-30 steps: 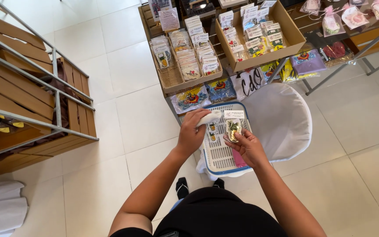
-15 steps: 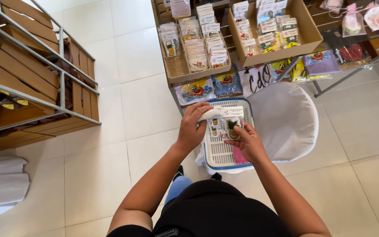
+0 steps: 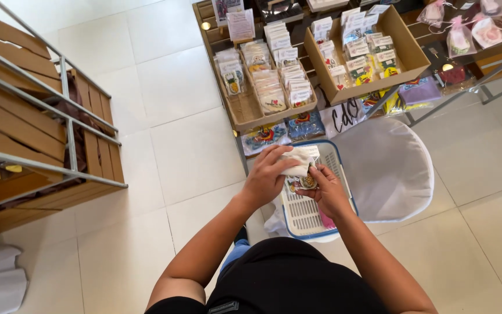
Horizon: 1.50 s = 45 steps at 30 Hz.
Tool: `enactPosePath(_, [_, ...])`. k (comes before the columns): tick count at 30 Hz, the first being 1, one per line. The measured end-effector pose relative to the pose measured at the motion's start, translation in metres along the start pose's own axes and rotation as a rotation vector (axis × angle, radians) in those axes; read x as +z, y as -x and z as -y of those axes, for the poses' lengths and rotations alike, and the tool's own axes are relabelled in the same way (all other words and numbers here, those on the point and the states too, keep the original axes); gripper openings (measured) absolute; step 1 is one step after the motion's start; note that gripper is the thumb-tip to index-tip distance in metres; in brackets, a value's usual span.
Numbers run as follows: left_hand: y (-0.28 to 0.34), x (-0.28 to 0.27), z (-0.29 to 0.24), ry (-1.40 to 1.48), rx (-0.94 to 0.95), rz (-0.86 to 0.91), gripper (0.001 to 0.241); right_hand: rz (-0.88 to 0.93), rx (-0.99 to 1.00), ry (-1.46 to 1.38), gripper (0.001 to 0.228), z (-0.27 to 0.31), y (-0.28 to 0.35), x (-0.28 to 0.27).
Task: Selecting various small merchandise packets from a display rack and placing them into a white shopping basket.
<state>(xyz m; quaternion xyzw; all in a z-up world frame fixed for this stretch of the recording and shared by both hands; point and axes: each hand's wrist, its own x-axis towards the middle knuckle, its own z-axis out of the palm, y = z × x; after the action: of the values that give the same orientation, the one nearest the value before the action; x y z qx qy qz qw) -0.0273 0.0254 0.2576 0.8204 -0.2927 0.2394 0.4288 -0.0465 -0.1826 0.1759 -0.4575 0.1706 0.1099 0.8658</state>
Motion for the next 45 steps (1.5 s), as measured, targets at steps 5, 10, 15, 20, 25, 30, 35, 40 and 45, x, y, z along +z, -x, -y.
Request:
enactPosePath(5, [0.000,-0.029,0.072,0.357,-0.355,-0.123,0.038,-0.064,-0.041,0.094,0.007,-0.020,-0.030,0.041])
enactPosePath(10, [0.008,-0.042,0.143,0.852,-0.932,-0.277,0.037,-0.103,-0.104,0.207,0.011,-0.031,-0.042,0.091])
enactPosePath(15, [0.033,-0.010,0.193,1.370,-1.151,-0.125,0.039,-0.103,-0.103,0.279,0.023,-0.046,-0.055,0.114])
enactPosePath(20, [0.030,-0.001,0.177,1.540,-1.230,-0.003,0.050,-0.159,-0.091,0.246,0.024,-0.049,-0.055,0.125])
enactPosePath(25, [0.034,0.005,0.177,1.574,-1.258,0.062,0.046,-0.222,-0.147,0.247,0.022,-0.037,-0.050,0.111])
enactPosePath(30, [0.036,0.008,0.176,1.576,-1.280,0.068,0.043,-0.188,-0.208,0.150,0.020,-0.013,-0.063,0.098])
enactPosePath(35, [0.028,0.014,0.155,1.523,-1.262,0.021,0.042,-0.101,-0.208,0.210,0.021,-0.006,-0.068,0.091])
enactPosePath(40, [0.032,0.029,0.149,1.483,-1.254,-0.033,0.042,-0.056,-0.220,0.320,0.023,-0.006,-0.082,0.052])
enactPosePath(45, [0.035,0.038,0.171,1.307,-1.228,-0.192,0.042,-0.033,-0.176,0.253,0.023,0.006,-0.090,0.015])
